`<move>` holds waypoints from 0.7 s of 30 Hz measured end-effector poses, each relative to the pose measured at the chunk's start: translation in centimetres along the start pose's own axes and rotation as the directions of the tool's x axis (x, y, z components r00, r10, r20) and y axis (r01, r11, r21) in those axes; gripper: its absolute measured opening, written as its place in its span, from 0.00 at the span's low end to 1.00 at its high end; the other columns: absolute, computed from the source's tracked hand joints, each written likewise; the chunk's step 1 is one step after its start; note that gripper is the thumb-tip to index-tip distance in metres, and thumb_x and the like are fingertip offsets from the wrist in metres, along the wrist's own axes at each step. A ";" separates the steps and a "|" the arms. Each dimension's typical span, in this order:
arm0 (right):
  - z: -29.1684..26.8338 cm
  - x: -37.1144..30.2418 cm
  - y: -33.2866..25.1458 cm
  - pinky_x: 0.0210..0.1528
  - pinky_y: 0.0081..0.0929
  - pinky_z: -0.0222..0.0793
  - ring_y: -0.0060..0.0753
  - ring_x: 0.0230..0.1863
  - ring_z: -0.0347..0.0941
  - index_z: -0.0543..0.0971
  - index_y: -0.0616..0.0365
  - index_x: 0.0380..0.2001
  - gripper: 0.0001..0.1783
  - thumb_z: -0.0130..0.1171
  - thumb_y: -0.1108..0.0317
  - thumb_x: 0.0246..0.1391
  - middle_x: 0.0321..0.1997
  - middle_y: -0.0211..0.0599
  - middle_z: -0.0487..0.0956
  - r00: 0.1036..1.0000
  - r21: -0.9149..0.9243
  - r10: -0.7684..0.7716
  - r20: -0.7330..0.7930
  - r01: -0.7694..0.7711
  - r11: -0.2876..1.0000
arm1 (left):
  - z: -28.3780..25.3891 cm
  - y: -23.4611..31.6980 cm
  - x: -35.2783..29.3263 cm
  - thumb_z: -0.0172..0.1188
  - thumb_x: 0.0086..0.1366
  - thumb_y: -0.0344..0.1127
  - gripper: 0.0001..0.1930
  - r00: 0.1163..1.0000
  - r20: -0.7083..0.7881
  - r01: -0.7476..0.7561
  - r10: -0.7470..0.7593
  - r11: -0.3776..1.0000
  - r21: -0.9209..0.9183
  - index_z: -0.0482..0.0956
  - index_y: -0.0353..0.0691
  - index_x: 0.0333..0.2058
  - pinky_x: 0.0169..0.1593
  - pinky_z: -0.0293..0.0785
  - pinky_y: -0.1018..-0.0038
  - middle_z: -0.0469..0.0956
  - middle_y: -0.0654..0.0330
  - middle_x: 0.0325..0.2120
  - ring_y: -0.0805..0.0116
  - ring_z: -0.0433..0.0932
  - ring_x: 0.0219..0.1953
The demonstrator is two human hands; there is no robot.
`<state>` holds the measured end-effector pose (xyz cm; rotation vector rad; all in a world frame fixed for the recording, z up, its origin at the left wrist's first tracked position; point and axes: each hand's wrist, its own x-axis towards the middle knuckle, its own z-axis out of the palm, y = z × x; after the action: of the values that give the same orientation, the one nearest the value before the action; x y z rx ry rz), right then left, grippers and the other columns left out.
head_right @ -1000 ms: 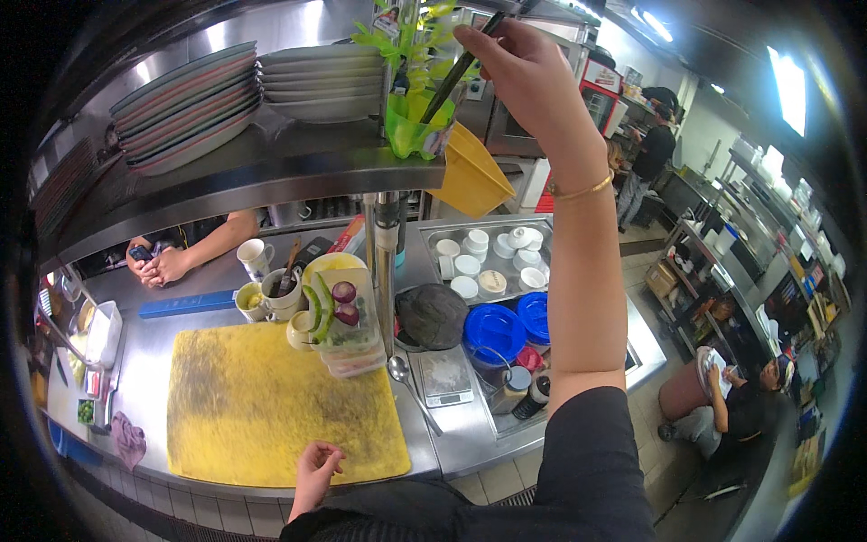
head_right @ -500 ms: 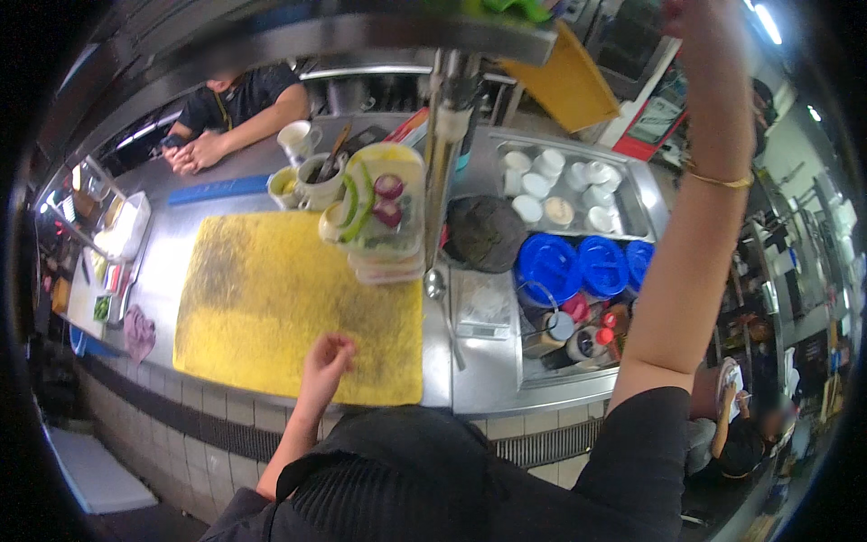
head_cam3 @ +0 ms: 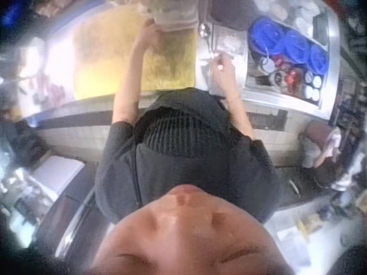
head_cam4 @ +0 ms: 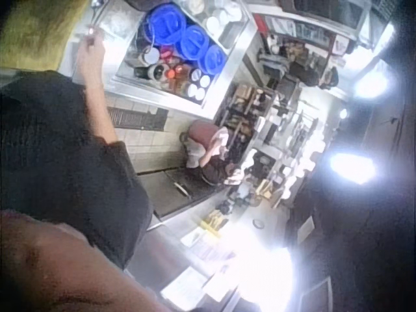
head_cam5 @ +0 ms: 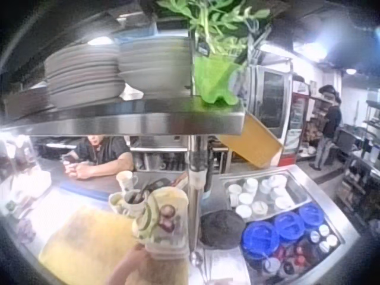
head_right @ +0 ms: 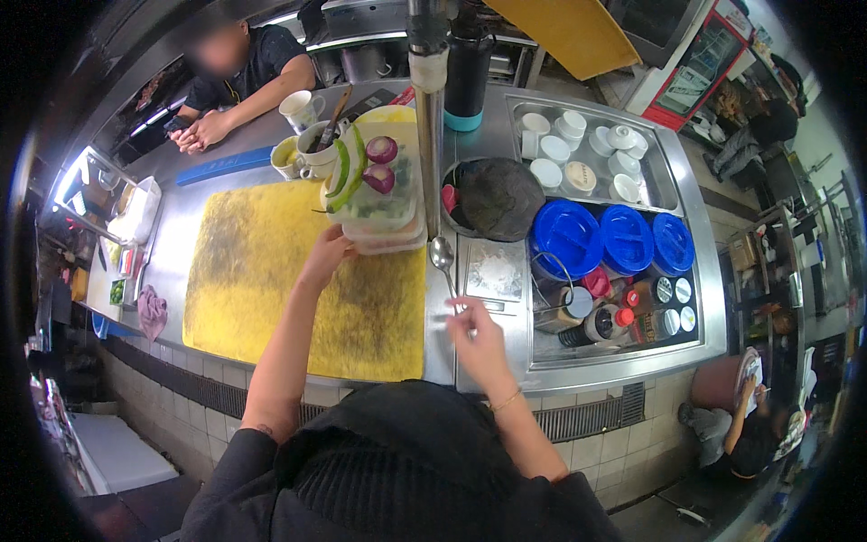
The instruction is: The person wipes down a stainless steel prep table with a cloth, gathers various vegetables including peppers, onions, and cabbage into a container, and then moves to a sink to rinse kitchen tools and prepare a liquid mixture in a bucket using a whisk and measuring cups.
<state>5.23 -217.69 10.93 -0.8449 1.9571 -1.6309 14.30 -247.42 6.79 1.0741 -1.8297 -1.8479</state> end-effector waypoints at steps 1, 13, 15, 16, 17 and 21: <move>0.2 -0.9 0.1 0.31 0.21 0.66 0.19 0.24 0.66 0.73 0.56 0.40 0.12 0.55 0.73 0.50 0.21 0.28 0.71 0.999 -0.042 0.028 0.046 -0.026 0.999 | -0.2 0.1 -0.3 0.51 0.62 0.37 0.15 0.999 0.028 0.043 -0.043 0.999 0.016 0.72 0.34 0.45 0.42 0.69 0.74 0.74 0.61 0.39 0.71 0.72 0.39; -0.2 1.6 1.5 0.38 0.41 0.69 0.50 0.35 0.72 0.71 0.59 0.42 0.15 0.52 0.72 0.48 0.40 0.45 0.70 0.971 -0.438 -0.081 0.225 0.175 0.882 | -2.5 -2.1 -10.2 0.54 0.59 0.34 0.17 0.995 -0.033 0.084 -0.093 0.975 -0.207 0.71 0.32 0.46 0.37 0.70 0.75 0.76 0.58 0.37 0.71 0.74 0.35; 0.5 2.3 1.5 0.38 0.40 0.69 0.51 0.36 0.71 0.70 0.60 0.43 0.16 0.53 0.73 0.48 0.42 0.47 0.69 0.964 -0.417 -0.138 0.226 0.224 0.881 | -3.2 -3.4 -13.1 0.54 0.59 0.33 0.16 0.992 -0.068 0.090 -0.107 0.971 -0.220 0.72 0.31 0.45 0.40 0.70 0.75 0.76 0.58 0.38 0.70 0.74 0.38; 0.8 2.6 1.5 0.38 0.40 0.69 0.52 0.37 0.71 0.69 0.60 0.44 0.17 0.53 0.73 0.48 0.43 0.48 0.68 0.961 -0.408 -0.164 0.224 0.245 0.879 | -3.5 -4.2 -14.4 0.54 0.58 0.32 0.16 0.990 -0.080 0.094 -0.115 0.969 -0.227 0.73 0.31 0.44 0.41 0.70 0.75 0.76 0.58 0.38 0.70 0.74 0.39; 1.0 2.9 1.2 0.38 0.40 0.70 0.52 0.37 0.71 0.69 0.60 0.44 0.17 0.53 0.74 0.47 0.44 0.48 0.68 0.957 -0.390 -0.169 0.237 0.253 0.885 | -3.7 -5.3 -15.8 0.54 0.58 0.32 0.16 0.986 -0.121 0.079 -0.112 0.966 -0.245 0.72 0.31 0.45 0.43 0.69 0.75 0.76 0.58 0.39 0.70 0.74 0.39; 3.3 5.1 -1.3 0.40 0.40 0.69 0.52 0.38 0.71 0.68 0.61 0.45 0.19 0.52 0.74 0.48 0.46 0.50 0.67 0.923 -0.311 -0.190 0.335 0.298 0.903 | -3.0 -6.8 -21.9 0.54 0.59 0.30 0.16 0.956 -0.277 0.019 -0.099 0.961 -0.276 0.71 0.32 0.47 0.46 0.68 0.75 0.75 0.60 0.40 0.72 0.73 0.41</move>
<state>4.04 -223.73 11.79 -1.4439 2.0148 -1.1905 32.78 -233.53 6.70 1.2313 -1.3495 -1.7977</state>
